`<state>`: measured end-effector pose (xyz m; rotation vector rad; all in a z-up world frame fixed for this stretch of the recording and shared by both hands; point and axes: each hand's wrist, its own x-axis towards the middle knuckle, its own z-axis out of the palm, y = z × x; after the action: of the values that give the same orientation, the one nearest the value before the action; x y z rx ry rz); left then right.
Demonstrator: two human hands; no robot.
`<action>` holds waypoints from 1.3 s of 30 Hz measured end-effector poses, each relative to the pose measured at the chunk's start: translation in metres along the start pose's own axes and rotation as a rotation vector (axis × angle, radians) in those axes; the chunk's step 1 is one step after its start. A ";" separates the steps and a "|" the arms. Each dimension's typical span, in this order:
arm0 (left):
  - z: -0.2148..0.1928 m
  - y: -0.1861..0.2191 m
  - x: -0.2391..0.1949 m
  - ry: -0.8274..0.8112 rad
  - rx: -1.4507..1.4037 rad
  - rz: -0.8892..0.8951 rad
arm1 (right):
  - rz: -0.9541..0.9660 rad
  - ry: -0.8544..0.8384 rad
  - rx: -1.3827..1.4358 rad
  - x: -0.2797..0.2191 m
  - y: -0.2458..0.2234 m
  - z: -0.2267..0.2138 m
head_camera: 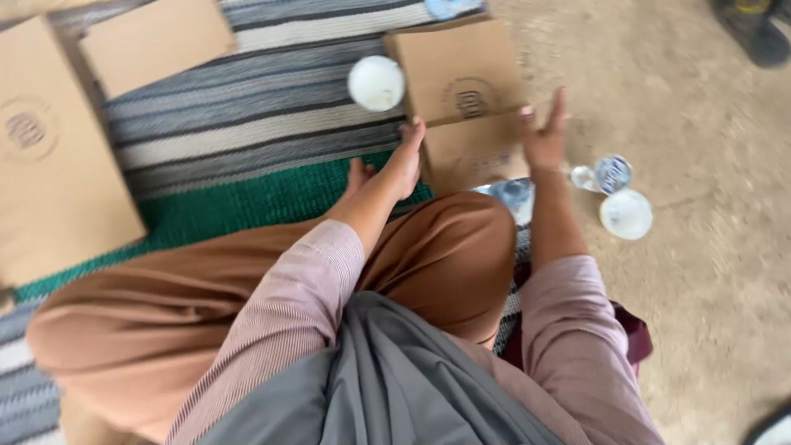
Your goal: The person sits on a rug and folds flat brown paper bags into standing pouches. They fold the bottom corners inward to create a flat base, then fold the top flaps down to close the bag. The person handles multiple bags one at a time, stacking the finished ones.
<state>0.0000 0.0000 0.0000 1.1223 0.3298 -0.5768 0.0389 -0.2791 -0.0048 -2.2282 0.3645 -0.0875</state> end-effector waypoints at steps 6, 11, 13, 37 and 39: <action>-0.072 0.114 -0.086 -0.032 0.031 0.165 | -0.250 -0.129 0.325 -0.018 -0.107 -0.005; -0.177 0.135 -0.147 0.123 0.054 0.193 | -0.345 -0.364 0.290 -0.031 -0.176 0.069; -0.203 0.144 -0.179 0.198 0.067 0.151 | -0.397 -0.477 0.269 -0.054 -0.215 0.098; -0.287 0.078 -0.170 0.835 0.026 0.687 | -0.024 -1.045 0.231 -0.217 -0.308 0.428; -0.284 0.080 -0.170 0.777 0.021 0.792 | -0.076 -1.008 0.223 -0.227 -0.297 0.467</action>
<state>-0.0802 0.3295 0.0325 1.3475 0.4974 0.5794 -0.0221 0.3136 -0.0574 -1.7902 -0.2745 0.8772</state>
